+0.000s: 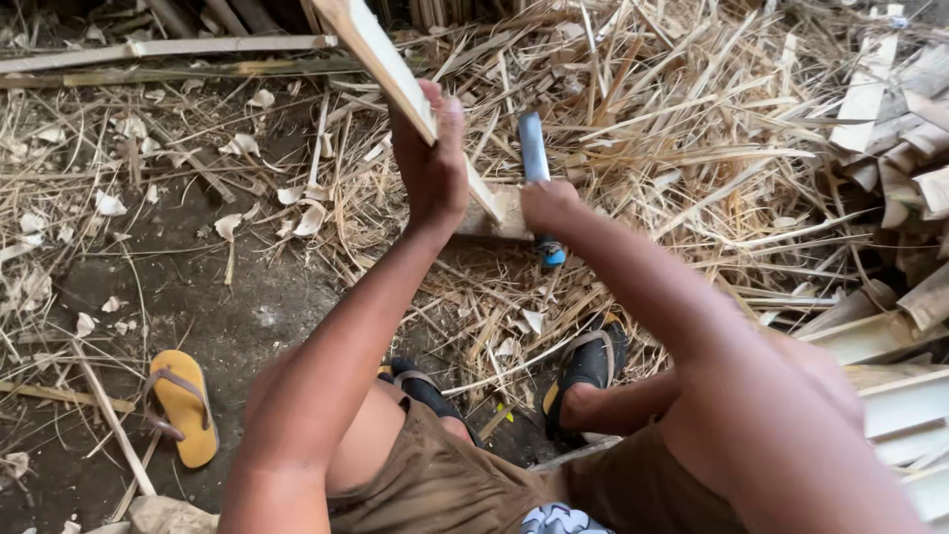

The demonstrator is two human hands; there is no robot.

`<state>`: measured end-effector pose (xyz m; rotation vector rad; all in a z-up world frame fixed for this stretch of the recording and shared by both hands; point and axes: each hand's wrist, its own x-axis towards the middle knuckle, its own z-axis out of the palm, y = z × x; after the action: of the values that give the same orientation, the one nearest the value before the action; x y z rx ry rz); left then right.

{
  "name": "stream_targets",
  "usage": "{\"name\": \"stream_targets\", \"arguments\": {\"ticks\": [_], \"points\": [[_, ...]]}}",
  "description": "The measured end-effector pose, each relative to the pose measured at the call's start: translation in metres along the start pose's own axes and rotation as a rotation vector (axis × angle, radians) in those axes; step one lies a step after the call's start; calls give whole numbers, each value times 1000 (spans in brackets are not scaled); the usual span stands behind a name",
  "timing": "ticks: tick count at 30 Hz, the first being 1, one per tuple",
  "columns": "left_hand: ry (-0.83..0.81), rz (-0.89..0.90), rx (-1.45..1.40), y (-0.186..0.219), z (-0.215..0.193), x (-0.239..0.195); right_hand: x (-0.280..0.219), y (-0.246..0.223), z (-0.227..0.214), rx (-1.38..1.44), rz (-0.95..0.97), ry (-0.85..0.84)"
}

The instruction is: The person sits on the ground and uses a knife to shave and shape a piece of wood. They repeatedly scrape the surface to smooth it and then place the finished piece with others nearby.

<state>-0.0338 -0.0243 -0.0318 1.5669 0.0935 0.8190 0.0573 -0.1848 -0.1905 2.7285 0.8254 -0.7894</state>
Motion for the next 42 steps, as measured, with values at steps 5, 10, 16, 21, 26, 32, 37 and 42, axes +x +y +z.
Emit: {"name": "stream_targets", "arguments": {"ticks": [5, 10, 16, 21, 26, 32, 37, 42], "points": [[-76, 356, -13, 39, -19, 0, -10, -19, 92, 275, 348, 433], [-55, 334, -245, 85, -38, 8, -49, -3, 88, 1212, 478, 202], [-89, 558, -145, 77, -26, 1, -148, -38, 41, 1550, 231, 463], [-47, 715, 102, 65, -16, 1, -197, -40, -54, 1379, -406, 1178], [-29, 594, 128, 59, -7, 4, -158, -60, -11, 1055, -176, 1474], [68, 837, 267, 62, 10, -4, -88, -89, 125, 1091, 361, 379], [54, 723, 278, 60, -8, -5, -114, -82, 121, 1265, 156, 548], [19, 529, 190, 63, -6, 5, -105, -79, 123, 1126, 18, 936]]}}
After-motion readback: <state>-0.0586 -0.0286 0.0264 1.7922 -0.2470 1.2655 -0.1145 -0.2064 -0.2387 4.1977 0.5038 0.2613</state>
